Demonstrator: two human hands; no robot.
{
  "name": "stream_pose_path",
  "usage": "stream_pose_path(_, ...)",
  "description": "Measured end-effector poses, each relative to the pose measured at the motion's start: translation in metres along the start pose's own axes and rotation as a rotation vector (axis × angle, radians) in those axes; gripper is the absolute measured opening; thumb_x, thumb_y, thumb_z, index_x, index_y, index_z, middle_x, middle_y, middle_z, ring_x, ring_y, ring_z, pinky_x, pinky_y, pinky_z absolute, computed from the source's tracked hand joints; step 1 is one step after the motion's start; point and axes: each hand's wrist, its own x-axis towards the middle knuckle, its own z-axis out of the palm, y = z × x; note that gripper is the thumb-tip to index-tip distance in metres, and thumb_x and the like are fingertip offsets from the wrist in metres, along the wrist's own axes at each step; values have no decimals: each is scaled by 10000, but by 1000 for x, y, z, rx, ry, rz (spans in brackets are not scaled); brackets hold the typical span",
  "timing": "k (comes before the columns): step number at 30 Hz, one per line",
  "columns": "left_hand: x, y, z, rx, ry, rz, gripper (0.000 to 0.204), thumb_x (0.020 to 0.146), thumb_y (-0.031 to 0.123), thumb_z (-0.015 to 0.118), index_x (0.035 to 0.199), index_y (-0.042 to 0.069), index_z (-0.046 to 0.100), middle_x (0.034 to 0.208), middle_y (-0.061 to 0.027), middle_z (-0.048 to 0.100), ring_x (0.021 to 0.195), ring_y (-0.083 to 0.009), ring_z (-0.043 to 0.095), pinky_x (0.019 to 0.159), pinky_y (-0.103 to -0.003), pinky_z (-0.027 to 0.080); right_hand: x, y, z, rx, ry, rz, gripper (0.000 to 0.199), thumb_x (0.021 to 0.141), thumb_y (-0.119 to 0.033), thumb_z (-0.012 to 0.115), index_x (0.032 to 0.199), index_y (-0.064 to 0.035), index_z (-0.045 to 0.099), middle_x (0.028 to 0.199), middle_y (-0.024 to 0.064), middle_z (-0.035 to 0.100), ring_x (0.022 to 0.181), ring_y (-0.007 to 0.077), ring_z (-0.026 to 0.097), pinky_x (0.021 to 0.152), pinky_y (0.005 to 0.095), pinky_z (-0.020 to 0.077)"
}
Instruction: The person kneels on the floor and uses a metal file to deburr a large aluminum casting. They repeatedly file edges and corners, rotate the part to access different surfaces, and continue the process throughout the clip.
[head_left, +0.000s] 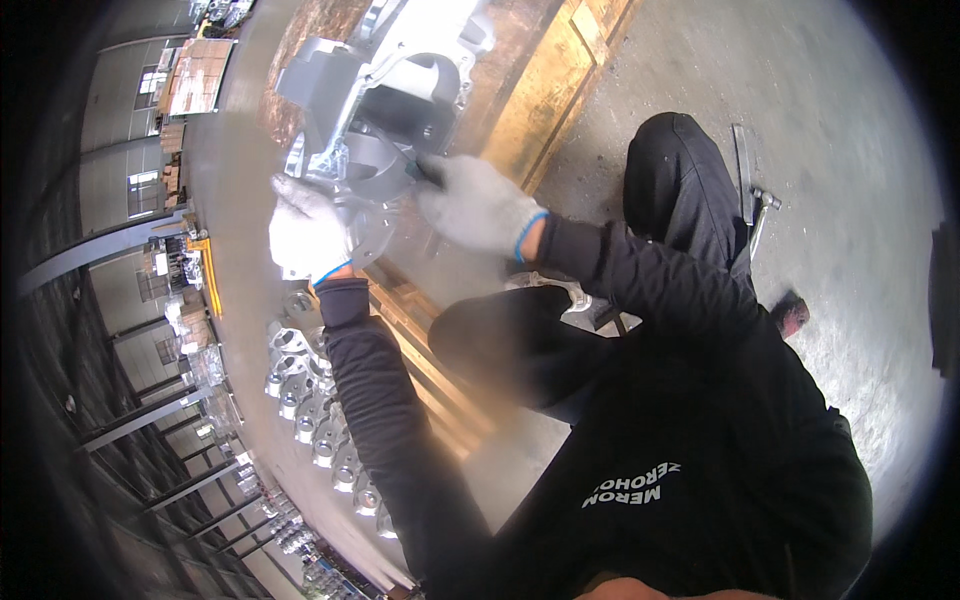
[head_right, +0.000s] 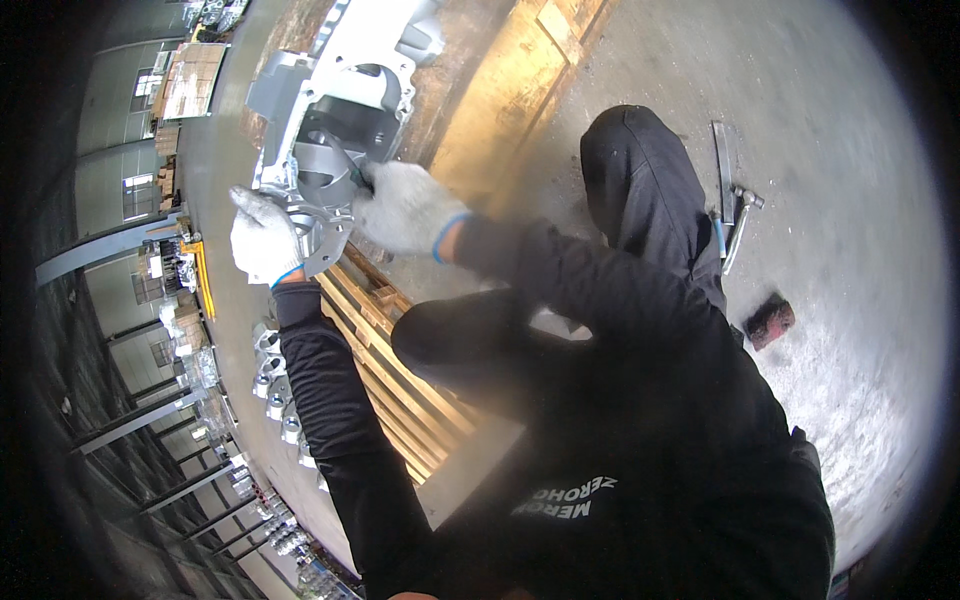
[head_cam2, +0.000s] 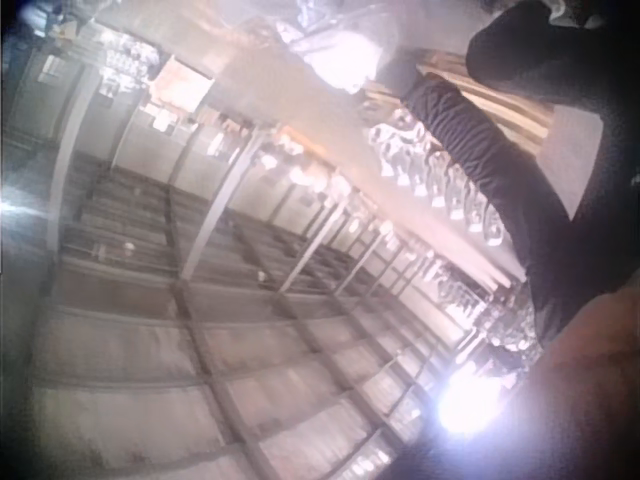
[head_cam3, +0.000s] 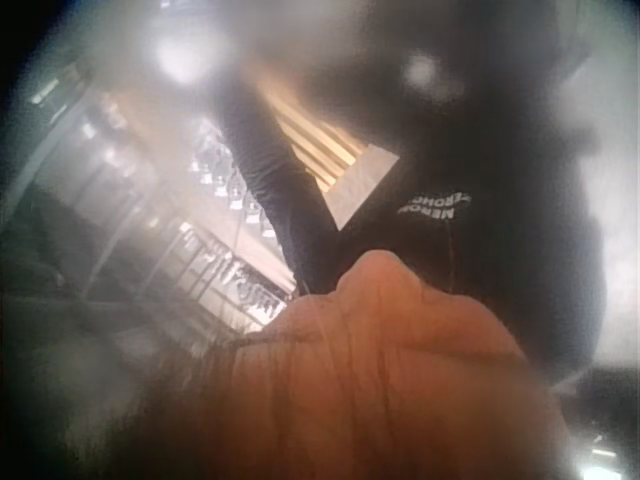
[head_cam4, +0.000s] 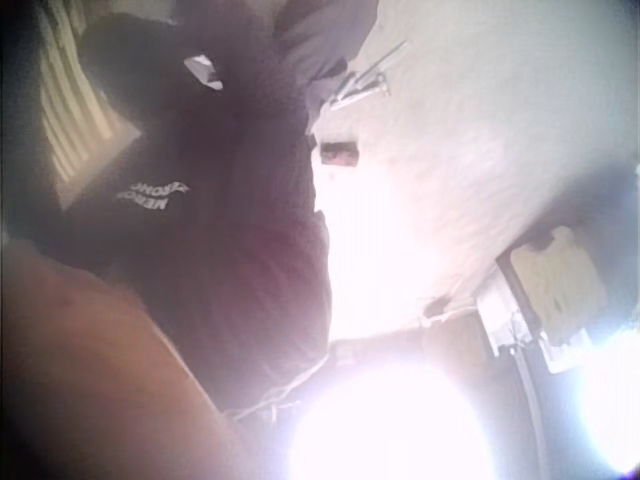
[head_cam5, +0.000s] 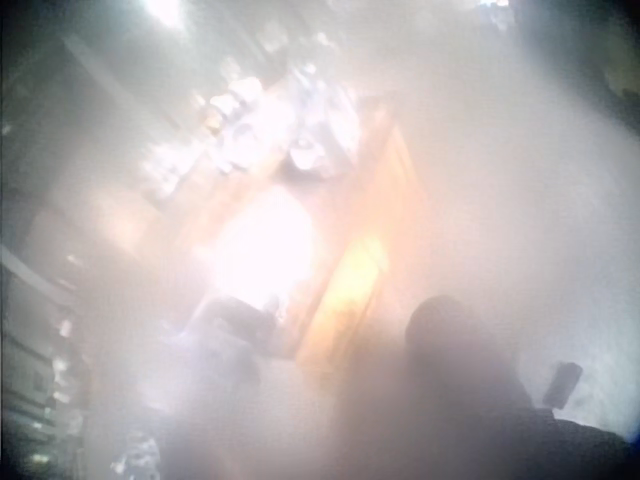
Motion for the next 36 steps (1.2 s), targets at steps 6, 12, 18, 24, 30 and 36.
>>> stream_pose_path(6,0,3,-1,-25,-23,-79,738,1089,543,327,808,17,761,729,-223,713,697,-465,683,677,-561,531,32,3,6,-69,5,-225,348,936,-280,590,1047,29,707,947,312,703,948,460,705,850,491,562)
stream_pose_path(12,1,7,1,49,17,-92,733,1093,519,326,811,-1,759,742,-233,717,693,-475,685,665,-568,538,85,11,18,-114,26,-259,432,899,-358,617,964,41,768,995,297,730,959,447,727,862,457,584)
stream_pose_path(18,1,5,-2,-54,-81,-84,670,1082,529,368,848,50,774,799,-221,732,752,-466,695,692,-541,537,111,0,7,-745,-82,-451,374,930,-322,603,1078,-23,771,1056,242,741,942,356,730,893,414,573)
stream_pose_path(24,-1,-6,9,-203,52,77,498,1061,432,466,911,70,774,738,-215,713,688,-439,710,599,-508,567,84,12,-30,-927,46,-559,290,925,-279,680,1086,-43,734,955,156,739,910,302,741,769,398,595)
stream_pose_path(30,10,-22,21,-113,-32,119,618,1059,498,419,814,63,784,751,-217,706,690,-429,711,605,-492,565,109,25,-49,-1330,133,-1184,336,898,-194,649,1207,-109,751,979,136,747,780,271,733,718,384,597)
stream_pose_path(36,5,-32,27,-149,-47,92,611,1058,502,420,830,66,783,762,-213,708,698,-422,711,614,-490,565,115,6,-50,-1469,15,-1263,340,891,-145,647,1217,-106,737,1071,111,746,788,274,734,707,376,597)
